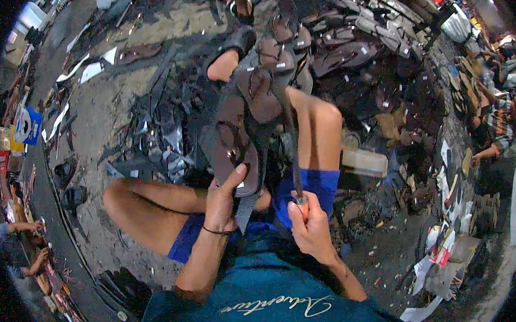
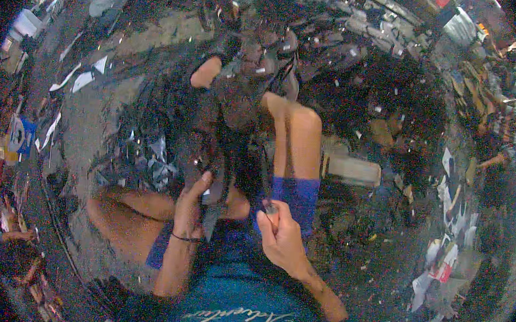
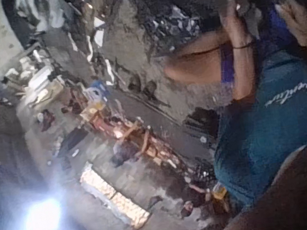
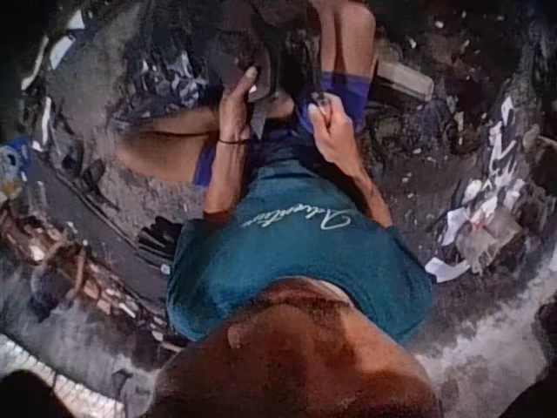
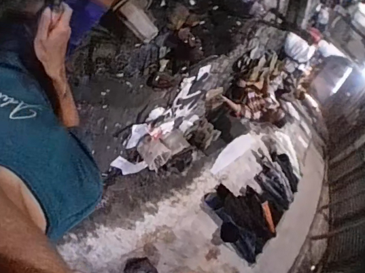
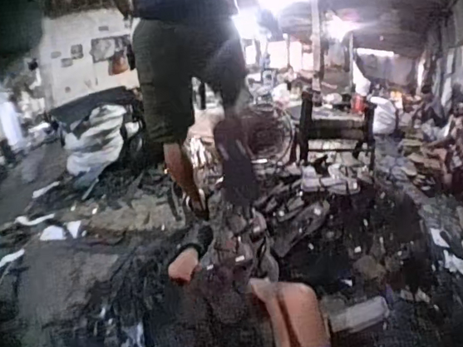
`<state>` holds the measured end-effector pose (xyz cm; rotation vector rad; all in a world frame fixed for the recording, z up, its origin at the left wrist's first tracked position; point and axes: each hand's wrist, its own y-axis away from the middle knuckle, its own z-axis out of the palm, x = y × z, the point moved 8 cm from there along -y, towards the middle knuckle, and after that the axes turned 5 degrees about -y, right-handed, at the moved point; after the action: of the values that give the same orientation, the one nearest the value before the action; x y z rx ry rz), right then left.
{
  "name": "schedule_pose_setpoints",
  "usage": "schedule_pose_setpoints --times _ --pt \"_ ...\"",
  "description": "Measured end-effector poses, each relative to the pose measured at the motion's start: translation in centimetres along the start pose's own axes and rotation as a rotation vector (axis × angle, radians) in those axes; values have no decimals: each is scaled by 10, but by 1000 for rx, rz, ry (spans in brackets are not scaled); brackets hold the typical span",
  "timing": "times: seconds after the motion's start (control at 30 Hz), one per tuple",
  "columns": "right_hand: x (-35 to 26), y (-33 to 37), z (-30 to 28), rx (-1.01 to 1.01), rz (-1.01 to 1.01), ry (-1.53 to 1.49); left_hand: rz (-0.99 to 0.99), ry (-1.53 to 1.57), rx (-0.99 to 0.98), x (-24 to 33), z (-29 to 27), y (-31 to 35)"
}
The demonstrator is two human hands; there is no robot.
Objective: The person sits on the floor and uses a knife to trim excess material from the edges of brown flip-flops. They handle the sandals one at a time, scraping and cutting the soles, then place the finished items into a pile.
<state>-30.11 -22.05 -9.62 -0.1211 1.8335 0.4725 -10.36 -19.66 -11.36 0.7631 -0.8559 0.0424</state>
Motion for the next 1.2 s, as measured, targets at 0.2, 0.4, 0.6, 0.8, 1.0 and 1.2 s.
schedule_pose_setpoints --times 0.2,0.4,0.6,0.8,1.0,1.2 --pt "1 -7 30 -253 49 158 -8 -35 39 -1 -24 13" --pt "13 -59 52 -290 -43 240 -45 77 -118 -15 -7 21" --pt "37 -101 59 -128 63 384 -88 210 -92 -30 7 22" --pt "49 -149 65 -209 -56 231 -114 134 -21 -26 -1 24" --pt "46 -202 90 -88 -320 77 -90 81 -28 -14 -7 26" --pt "41 -253 113 -55 -255 130 -24 11 -20 1 -15 27"
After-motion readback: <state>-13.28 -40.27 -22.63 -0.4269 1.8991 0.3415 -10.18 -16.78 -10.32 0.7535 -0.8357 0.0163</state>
